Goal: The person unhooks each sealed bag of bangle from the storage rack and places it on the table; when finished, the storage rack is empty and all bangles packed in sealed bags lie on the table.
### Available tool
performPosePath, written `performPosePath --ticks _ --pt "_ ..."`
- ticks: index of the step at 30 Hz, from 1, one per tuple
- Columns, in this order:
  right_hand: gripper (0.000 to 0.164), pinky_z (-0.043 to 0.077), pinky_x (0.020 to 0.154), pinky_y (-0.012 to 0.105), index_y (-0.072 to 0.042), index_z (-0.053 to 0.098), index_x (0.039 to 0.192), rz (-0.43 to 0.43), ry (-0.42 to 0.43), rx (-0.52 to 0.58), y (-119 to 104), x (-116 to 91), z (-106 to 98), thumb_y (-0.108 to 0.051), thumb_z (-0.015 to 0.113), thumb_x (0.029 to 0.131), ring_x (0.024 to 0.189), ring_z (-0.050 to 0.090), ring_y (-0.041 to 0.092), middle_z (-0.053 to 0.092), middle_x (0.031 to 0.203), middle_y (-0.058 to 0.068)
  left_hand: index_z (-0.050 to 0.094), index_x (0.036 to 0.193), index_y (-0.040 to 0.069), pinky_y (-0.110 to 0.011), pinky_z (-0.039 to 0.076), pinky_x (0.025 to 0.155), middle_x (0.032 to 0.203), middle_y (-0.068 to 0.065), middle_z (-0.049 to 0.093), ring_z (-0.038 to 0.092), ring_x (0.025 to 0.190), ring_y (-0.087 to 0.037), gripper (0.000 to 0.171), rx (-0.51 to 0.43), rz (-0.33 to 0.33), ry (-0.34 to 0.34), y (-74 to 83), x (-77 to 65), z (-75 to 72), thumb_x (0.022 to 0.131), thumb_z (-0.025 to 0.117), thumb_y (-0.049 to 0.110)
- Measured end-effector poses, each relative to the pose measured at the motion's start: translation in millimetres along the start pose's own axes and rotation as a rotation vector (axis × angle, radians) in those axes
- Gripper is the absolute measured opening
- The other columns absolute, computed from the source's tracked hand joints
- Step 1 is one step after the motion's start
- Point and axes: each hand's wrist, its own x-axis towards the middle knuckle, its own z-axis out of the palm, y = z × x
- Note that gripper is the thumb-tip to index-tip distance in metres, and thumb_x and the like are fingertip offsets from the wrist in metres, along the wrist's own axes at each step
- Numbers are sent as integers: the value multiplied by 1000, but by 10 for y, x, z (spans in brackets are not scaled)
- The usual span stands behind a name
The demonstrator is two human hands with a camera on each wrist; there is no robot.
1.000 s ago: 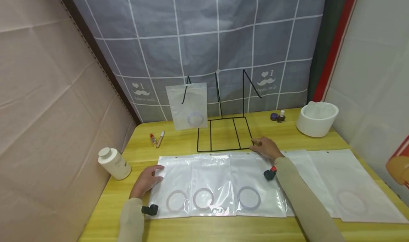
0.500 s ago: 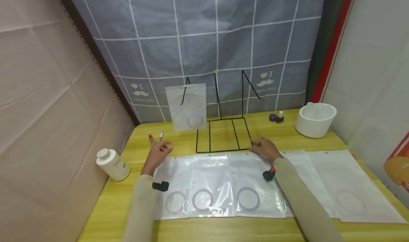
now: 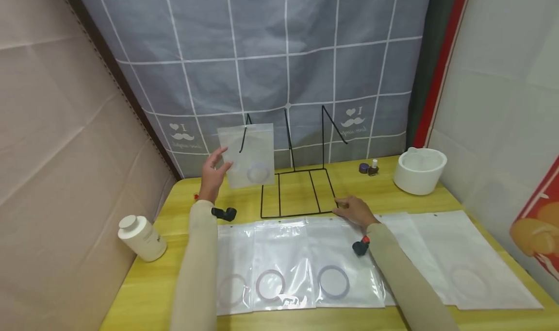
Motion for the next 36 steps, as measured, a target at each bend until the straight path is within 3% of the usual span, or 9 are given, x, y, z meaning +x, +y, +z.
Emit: performPosePath --ticks 4,7,10,15,24,36 --pt "58 46 97 54 -10 57 144 -16 0 -25 6 8 0 -33 73 93 116 56 34 57 138 23 62 140 20 -34 43 94 147 3 49 46 118 -17 46 -15 4 -2 68 48 52 96 70 17" --pt "58 47 94 52 -11 58 143 -14 2 -30 12 15 9 -35 74 92 108 57 31 60 132 21 64 138 17 -27 38 74 118 1 52 40 87 -14 43 -29 20 -12 89 35 88 96 70 14" --pt "59 47 92 52 -11 58 143 -17 0 -27 14 19 14 -36 74 92 105 57 30 62 129 20 66 136 15 -20 42 69 114 2 55 45 80 -9 41 -74 31 -14 106 3 111 95 70 10" --pt "59 46 95 53 -11 57 144 -23 3 -27 15 22 18 -36 73 93 110 57 32 60 131 21 65 133 7 -20 53 82 129 -11 65 64 101 -10 40 -189 55 -15 100 -37 133 94 70 2" --pt "59 42 102 59 -10 56 145 -13 -2 -38 28 25 6 -35 72 94 125 52 42 54 140 25 65 129 0 -19 53 79 125 -6 65 63 96 -8 38 -216 121 2 137 -247 44 91 72 0" --pt "61 44 101 58 -12 55 146 -8 -10 -17 67 38 12 -39 71 94 123 54 39 54 140 23 65 128 1 -16 50 79 122 -12 64 58 100 -9 37 30 164 -11 416 -718 -212 92 72 4"
